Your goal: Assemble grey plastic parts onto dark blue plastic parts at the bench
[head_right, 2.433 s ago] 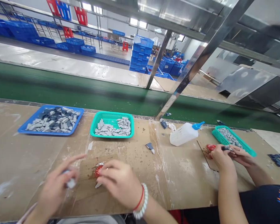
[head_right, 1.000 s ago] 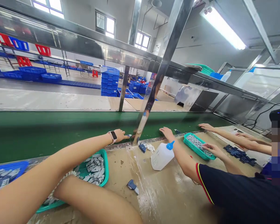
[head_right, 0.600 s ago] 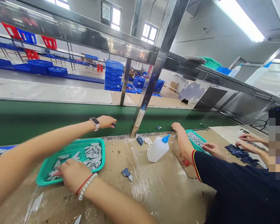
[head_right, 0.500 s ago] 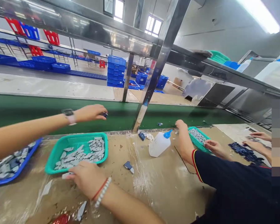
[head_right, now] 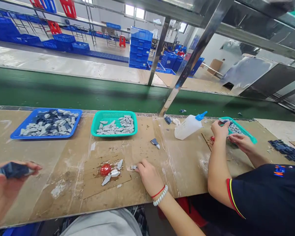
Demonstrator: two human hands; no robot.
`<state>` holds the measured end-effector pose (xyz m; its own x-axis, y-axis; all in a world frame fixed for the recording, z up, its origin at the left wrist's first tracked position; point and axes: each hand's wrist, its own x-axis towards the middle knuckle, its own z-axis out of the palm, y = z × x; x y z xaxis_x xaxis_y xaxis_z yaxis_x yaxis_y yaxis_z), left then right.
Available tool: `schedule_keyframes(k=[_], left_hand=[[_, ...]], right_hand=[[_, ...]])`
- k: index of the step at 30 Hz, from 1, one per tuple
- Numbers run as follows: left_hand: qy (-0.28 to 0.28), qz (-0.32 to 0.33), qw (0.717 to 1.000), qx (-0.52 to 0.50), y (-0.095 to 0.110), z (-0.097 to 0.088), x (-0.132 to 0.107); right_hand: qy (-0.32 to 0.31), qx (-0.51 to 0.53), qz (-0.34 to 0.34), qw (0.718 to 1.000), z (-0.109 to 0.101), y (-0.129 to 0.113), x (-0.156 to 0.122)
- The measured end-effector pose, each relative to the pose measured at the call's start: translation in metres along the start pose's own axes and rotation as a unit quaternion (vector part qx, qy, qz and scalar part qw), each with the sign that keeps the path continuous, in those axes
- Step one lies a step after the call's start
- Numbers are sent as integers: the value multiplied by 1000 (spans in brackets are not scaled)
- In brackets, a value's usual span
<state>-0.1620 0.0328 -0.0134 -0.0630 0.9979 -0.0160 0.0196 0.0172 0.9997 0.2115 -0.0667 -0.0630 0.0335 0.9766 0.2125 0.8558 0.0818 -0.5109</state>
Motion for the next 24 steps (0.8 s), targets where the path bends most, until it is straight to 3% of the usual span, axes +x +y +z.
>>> schedule_keyframes(k=[3, 8, 13, 18, 20, 22, 24], left_hand=[[-13, -33, 997, -70, -17, 12, -31], [-46, -106, 981, -155, -16, 45, -59], [-138, -140, 972, -129, -25, 63, -63], [-197, -136, 968, -80, -38, 72, -56], [-210, -142, 965, -60, -38, 78, -51], [-236, -120, 964, -1, -34, 84, -45], [-269, -84, 957, 63, -29, 93, -41]], right_hand=[[13, 35, -20, 999, 4, -17, 2], [27, 50, -41, 998, 27, -47, -3], [25, -26, -68, 997, 43, -54, -9], [3, -20, -84, 996, 40, -51, -6], [6, 22, -65, 998, 35, -49, -3], [8, 140, 0, 990, 29, -47, 0], [0, 299, 81, 951, 24, -46, 4]])
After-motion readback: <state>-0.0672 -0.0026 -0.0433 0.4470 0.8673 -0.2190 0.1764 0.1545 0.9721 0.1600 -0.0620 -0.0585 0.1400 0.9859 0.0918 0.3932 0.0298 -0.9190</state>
